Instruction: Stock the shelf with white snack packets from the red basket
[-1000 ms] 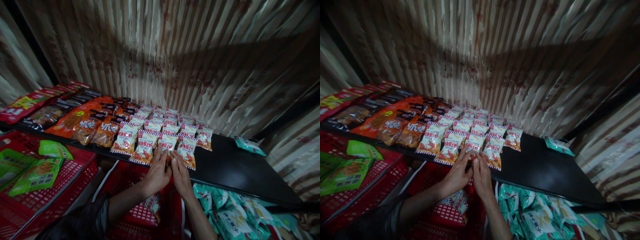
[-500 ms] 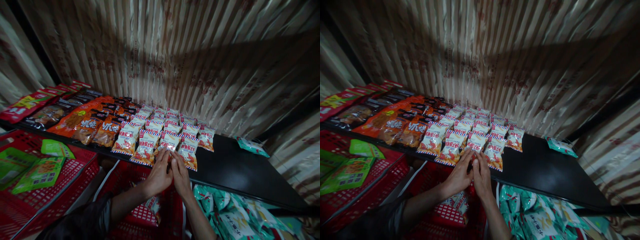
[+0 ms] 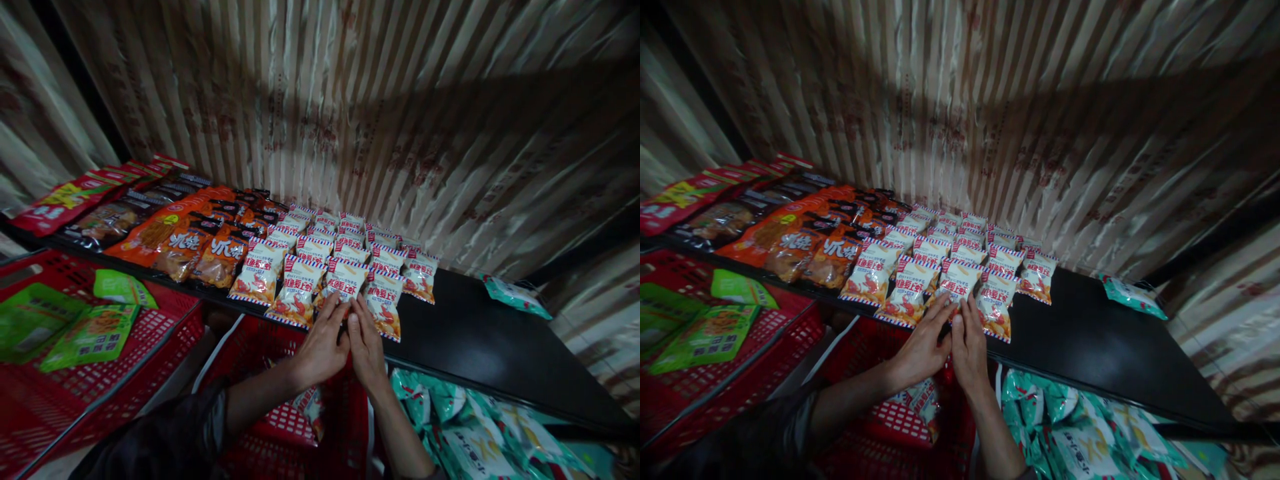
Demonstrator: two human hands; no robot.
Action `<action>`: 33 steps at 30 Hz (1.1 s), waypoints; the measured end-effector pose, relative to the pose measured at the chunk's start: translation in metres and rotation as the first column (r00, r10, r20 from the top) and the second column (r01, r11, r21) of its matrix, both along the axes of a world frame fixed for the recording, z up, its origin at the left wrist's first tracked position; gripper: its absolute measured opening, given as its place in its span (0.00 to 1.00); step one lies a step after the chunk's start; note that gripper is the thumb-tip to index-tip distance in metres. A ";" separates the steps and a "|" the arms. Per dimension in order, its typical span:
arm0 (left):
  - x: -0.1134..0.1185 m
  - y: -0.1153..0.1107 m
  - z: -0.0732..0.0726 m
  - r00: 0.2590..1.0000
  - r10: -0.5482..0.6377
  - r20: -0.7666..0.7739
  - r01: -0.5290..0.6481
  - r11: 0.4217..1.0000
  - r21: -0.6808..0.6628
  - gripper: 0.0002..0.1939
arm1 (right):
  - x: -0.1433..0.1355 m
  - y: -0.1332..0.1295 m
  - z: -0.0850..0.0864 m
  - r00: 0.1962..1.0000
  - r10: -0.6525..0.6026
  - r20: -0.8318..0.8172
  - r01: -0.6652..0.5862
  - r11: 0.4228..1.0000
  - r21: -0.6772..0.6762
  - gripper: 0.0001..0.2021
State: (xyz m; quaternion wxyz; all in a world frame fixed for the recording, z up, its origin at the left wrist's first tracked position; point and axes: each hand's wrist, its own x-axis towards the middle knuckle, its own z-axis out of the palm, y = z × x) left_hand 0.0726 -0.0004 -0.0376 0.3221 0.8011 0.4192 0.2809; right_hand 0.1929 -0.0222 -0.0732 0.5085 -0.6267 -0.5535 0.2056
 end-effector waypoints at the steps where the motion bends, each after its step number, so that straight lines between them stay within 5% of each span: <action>1: 0.000 -0.001 0.000 1.000 0.003 -0.007 -0.003 1.000 0.007 0.29 | 0.000 0.000 -0.001 1.000 0.000 0.004 0.000 1.000 -0.001 0.34; 7: -0.002 -0.001 -0.005 0.998 -0.015 -0.066 0.017 0.999 0.039 0.27 | -0.003 -0.007 -0.001 0.998 0.033 0.051 -0.033 0.999 -0.013 0.30; 12: -0.002 -0.001 -0.008 0.991 -0.014 -0.135 0.030 0.992 0.120 0.25 | 0.011 -0.013 0.009 0.971 -0.083 0.223 0.039 0.980 0.195 0.22; 17: -0.004 0.000 -0.016 0.979 -0.024 -0.201 0.096 0.929 0.358 0.26 | 0.044 -0.009 0.002 0.835 -0.329 0.440 0.173 0.918 0.357 0.18; 23: -0.004 0.001 -0.018 0.965 0.038 -0.260 0.091 0.879 0.469 0.26 | 0.049 -0.009 -0.018 0.719 -0.318 0.618 0.133 0.936 0.327 0.15; 33: -0.003 0.003 -0.023 0.968 0.044 -0.248 0.087 0.866 0.493 0.26 | 0.055 -0.012 -0.015 0.768 -0.322 0.554 0.157 0.933 0.325 0.12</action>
